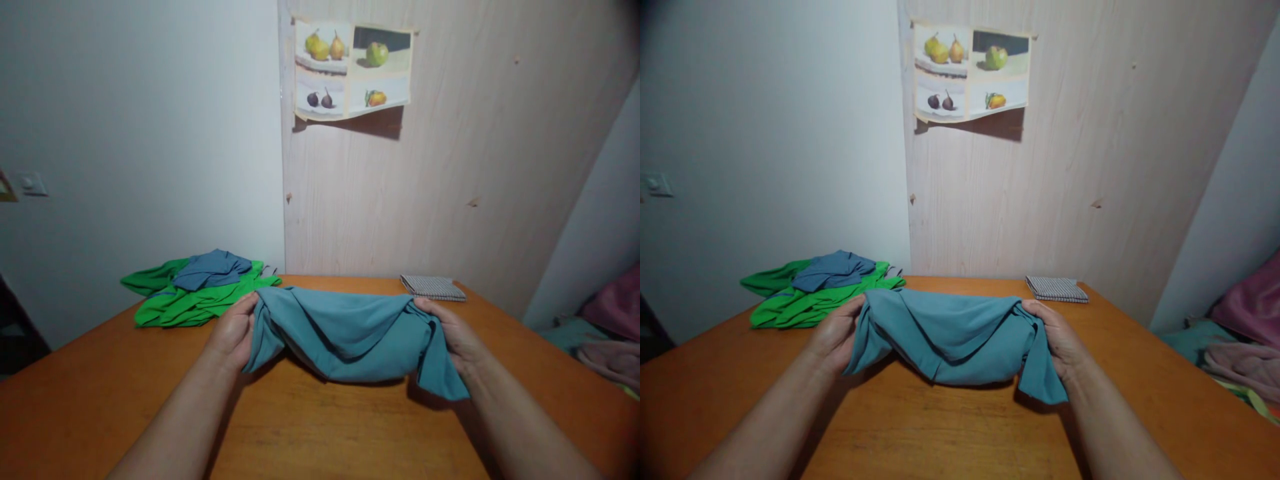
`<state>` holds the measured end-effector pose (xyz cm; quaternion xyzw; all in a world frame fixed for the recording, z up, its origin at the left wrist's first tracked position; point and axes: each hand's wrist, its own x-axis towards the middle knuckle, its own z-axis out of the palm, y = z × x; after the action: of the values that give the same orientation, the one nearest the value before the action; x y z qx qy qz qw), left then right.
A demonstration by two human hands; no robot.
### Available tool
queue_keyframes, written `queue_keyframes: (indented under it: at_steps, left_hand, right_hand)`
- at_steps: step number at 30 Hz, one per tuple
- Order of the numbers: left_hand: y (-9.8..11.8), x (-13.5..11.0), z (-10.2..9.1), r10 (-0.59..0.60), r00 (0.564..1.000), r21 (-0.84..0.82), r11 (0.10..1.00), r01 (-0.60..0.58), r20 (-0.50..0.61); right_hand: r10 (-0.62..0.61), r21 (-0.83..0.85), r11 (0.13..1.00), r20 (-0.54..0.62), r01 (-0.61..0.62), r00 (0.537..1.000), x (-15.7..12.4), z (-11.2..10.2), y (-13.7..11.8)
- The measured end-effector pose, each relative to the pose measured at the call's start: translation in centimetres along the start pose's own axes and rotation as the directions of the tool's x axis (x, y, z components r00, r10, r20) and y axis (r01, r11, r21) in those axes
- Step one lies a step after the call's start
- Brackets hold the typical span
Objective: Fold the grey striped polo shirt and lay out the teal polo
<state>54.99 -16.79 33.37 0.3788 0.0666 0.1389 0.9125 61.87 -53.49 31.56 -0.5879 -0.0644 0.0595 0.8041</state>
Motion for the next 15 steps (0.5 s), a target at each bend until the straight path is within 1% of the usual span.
queue_keyframes:
  at_steps: [2, 3, 5, 7, 9, 11, 12, 13, 15]
  left_hand:
    - [-0.3, 0.3, -0.3, 0.015, 1.000, 0.010, 1.000, -0.015, -0.013]
    - [-0.4, 0.4, -0.3, 0.027, 0.999, 0.022, 0.999, -0.027, -0.020]
    - [-0.5, 0.2, 0.0, 0.076, 0.997, 0.052, 0.996, -0.074, -0.028]
    - [-0.8, -0.6, 0.6, 0.113, 0.994, 0.089, 0.990, -0.113, 0.014]
    - [-1.6, -1.9, 1.6, 0.075, 0.989, 0.132, 0.987, -0.092, 0.130]
    - [-2.7, -3.5, 2.6, -0.020, 0.962, 0.182, 0.983, -0.031, 0.272]
    - [-3.4, -4.4, 3.0, -0.075, 0.940, 0.214, 0.977, 0.003, 0.331]
    - [-3.9, -5.2, 3.4, -0.133, 0.914, 0.255, 0.966, 0.034, 0.384]
    - [-4.7, -6.4, 3.8, -0.248, 0.845, 0.330, 0.940, 0.090, 0.474]
  right_hand:
    - [0.079, 0.062, 0.995, -0.009, -0.078, 0.997, 0.1, 0.1, 0.1]
    - [0.093, 0.087, 0.992, -0.011, -0.092, 0.996, 0.1, 0.2, 0.0]
    - [0.046, 0.092, 0.995, -0.014, -0.045, 0.999, 0.0, 0.6, 0.0]
    - [-0.023, -0.008, 1.000, 0.015, 0.023, 1.000, -0.5, 1.4, 0.0]
    - [-0.055, -0.221, 0.972, 0.114, 0.079, 0.992, -1.5, 2.5, 0.2]
    - [-0.065, -0.444, 0.877, 0.269, 0.183, 0.961, -2.9, 4.2, 0.7]
    - [-0.079, -0.513, 0.817, 0.354, 0.264, 0.932, -3.6, 5.1, 1.0]
    - [-0.107, -0.546, 0.761, 0.425, 0.349, 0.899, -4.3, 6.0, 1.4]
    - [-0.126, -0.569, 0.675, 0.539, 0.470, 0.833, -5.3, 7.6, 2.1]
